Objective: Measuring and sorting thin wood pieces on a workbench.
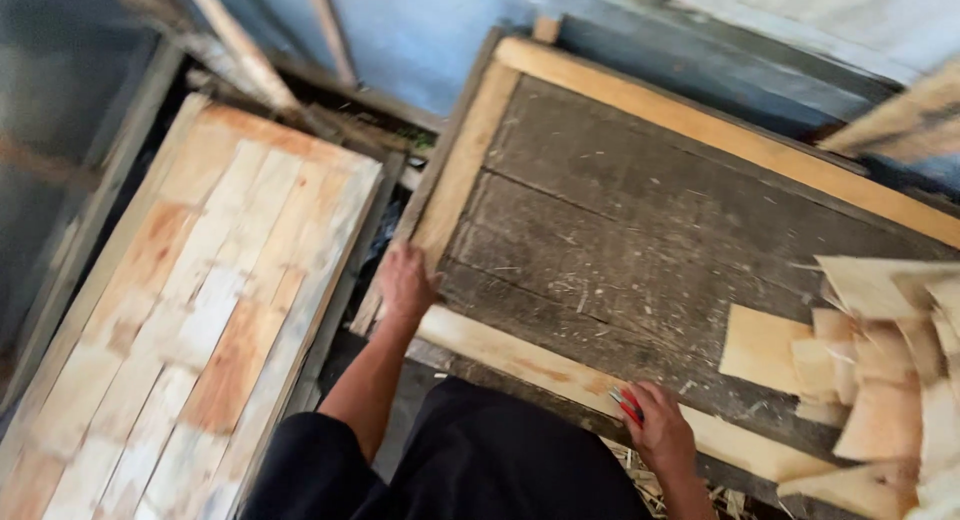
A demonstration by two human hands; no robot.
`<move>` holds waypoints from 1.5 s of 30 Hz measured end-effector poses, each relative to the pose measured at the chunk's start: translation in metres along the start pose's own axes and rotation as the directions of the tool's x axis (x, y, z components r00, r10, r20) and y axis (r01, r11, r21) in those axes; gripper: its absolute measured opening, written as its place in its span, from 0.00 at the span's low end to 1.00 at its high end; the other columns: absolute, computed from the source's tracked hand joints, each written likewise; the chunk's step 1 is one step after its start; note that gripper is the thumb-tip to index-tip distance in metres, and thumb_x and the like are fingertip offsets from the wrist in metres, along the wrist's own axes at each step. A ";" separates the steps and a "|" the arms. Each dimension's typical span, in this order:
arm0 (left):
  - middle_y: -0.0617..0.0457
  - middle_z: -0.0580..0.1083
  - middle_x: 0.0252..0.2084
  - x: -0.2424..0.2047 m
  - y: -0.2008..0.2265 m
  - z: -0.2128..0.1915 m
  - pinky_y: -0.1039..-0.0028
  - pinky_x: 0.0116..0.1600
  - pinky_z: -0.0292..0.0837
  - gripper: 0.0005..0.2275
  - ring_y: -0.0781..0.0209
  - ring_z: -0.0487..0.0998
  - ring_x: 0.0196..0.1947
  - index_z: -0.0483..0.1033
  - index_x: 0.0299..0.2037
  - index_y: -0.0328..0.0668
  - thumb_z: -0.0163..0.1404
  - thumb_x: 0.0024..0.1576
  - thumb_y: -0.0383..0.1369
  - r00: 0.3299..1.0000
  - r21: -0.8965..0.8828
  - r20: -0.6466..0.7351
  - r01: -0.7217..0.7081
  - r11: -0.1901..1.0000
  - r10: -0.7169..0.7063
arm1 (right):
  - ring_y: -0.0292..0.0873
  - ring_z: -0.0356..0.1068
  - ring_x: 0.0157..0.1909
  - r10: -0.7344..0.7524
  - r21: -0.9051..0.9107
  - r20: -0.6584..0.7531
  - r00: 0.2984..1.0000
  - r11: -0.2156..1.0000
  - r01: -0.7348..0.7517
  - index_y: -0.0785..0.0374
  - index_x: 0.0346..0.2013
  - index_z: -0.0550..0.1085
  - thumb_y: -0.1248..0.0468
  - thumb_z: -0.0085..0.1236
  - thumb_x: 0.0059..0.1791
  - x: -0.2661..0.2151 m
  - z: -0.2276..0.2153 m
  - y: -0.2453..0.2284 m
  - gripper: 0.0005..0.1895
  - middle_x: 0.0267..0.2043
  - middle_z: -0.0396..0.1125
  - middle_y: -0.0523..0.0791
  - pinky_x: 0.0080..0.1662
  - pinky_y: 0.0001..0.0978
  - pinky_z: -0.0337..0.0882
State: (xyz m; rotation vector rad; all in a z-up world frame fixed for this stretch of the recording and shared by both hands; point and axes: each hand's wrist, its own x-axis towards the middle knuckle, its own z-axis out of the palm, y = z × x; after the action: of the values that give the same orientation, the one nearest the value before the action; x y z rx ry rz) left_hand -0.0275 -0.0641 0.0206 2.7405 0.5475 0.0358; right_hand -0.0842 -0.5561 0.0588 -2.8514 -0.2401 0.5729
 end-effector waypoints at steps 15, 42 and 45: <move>0.45 0.80 0.34 -0.003 0.036 -0.063 0.62 0.33 0.75 0.17 0.51 0.81 0.30 0.79 0.46 0.40 0.57 0.57 0.45 0.978 0.219 0.209 -0.044 0.975 -0.003 | 0.52 0.68 0.60 0.031 0.198 -0.152 0.988 0.980 0.000 0.56 0.58 0.73 0.57 0.65 0.45 -0.007 -0.024 -0.017 0.27 0.61 0.67 0.45 0.56 0.42 0.72; 0.44 0.82 0.42 -0.120 0.285 -0.006 0.69 0.47 0.79 0.17 0.57 0.85 0.41 0.70 0.58 0.36 0.47 0.63 0.37 0.628 -0.682 0.628 0.159 0.714 0.460 | 0.35 0.63 0.23 0.657 0.890 -0.325 0.680 0.455 -0.014 0.60 0.32 0.69 0.55 0.68 0.50 0.052 -0.075 0.109 0.16 0.26 0.64 0.42 0.25 0.29 0.66; 0.45 0.80 0.47 -0.135 0.292 0.021 0.64 0.49 0.79 0.18 0.51 0.85 0.45 0.73 0.56 0.39 0.53 0.59 0.39 0.708 -0.571 0.573 -0.017 0.821 0.413 | 0.39 0.67 0.23 0.804 0.937 -0.220 0.552 0.332 -0.109 0.54 0.48 0.70 0.53 0.65 0.46 0.045 -0.178 0.142 0.19 0.32 0.69 0.42 0.26 0.36 0.69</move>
State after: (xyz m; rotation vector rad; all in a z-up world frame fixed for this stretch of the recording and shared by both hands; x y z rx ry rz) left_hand -0.0429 -0.3743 0.1051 2.0294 -0.0327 -0.6449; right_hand 0.0436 -0.7167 0.1668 -1.8038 0.9021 -0.3072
